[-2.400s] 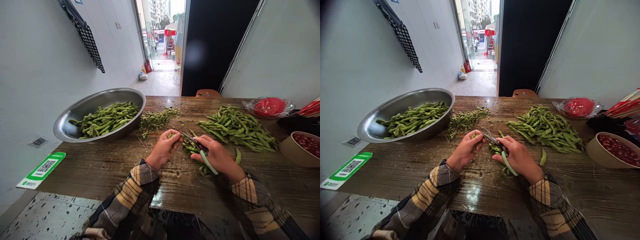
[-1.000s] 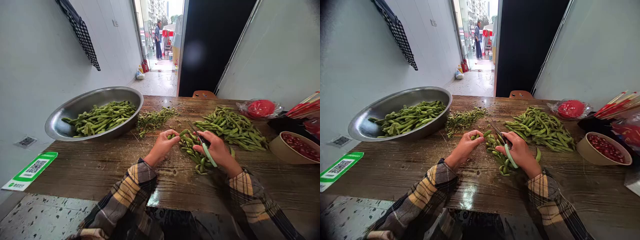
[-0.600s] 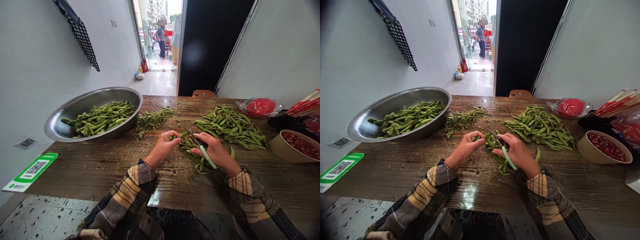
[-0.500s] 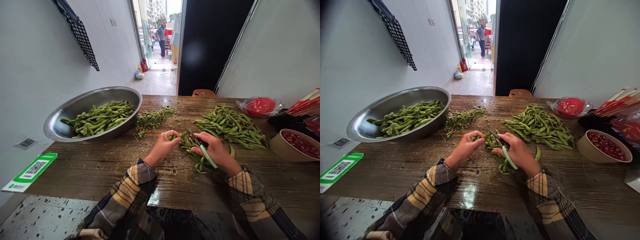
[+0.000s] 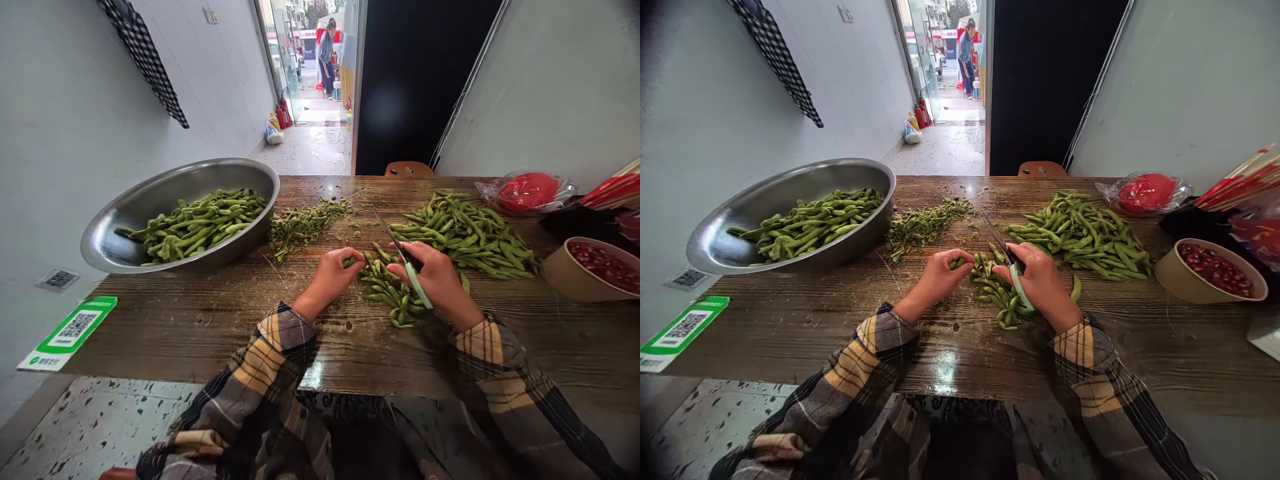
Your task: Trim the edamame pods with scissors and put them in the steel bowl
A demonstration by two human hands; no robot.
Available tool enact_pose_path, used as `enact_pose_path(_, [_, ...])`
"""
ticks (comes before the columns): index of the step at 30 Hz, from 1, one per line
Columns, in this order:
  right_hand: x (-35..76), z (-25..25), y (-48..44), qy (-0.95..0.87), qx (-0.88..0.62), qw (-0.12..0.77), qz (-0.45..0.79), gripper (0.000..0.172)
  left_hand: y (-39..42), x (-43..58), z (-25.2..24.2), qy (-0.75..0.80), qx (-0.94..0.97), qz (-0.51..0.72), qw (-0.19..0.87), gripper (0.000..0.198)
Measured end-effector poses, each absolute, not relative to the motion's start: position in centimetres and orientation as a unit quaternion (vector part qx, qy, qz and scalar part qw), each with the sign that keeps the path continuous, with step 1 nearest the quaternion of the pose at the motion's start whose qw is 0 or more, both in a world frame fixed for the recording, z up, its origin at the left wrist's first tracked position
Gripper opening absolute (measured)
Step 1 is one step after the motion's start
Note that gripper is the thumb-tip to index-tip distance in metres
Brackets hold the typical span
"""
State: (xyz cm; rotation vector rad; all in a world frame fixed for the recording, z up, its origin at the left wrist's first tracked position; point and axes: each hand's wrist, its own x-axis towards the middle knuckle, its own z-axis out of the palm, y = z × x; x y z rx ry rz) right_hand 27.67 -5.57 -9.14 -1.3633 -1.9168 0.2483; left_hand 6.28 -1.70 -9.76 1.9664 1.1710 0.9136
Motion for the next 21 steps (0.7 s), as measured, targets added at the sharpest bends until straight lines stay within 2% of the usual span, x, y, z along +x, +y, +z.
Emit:
enact_pose_path(8, [27.7, -9.1, -5.3, -0.745, -0.533, 0.390, 0.093, 0.046, -2.0, 8.1, -9.8, 0.429, 0.864, 0.205, 0.165, 0.031])
enact_pose_path(13, [27.7, -9.3, -5.3, -0.746, -0.528, 0.391, 0.107, 0.044, -1.8, 9.1, -9.4, 0.426, 0.884, 0.152, 0.122, 0.029])
enact_pose_path(16, [27.6, -9.0, -5.5, -0.749, -0.524, 0.390, 0.111, 0.042, -1.4, 9.0, -9.5, 0.428, 0.864, 0.203, 0.170, 0.024])
enact_pose_path(21, [27.5, -8.7, -5.6, -0.753, -0.525, 0.382, 0.112, 0.038, -1.0, 8.0, -9.3, 0.430, 0.722, 0.368, 0.399, 0.011])
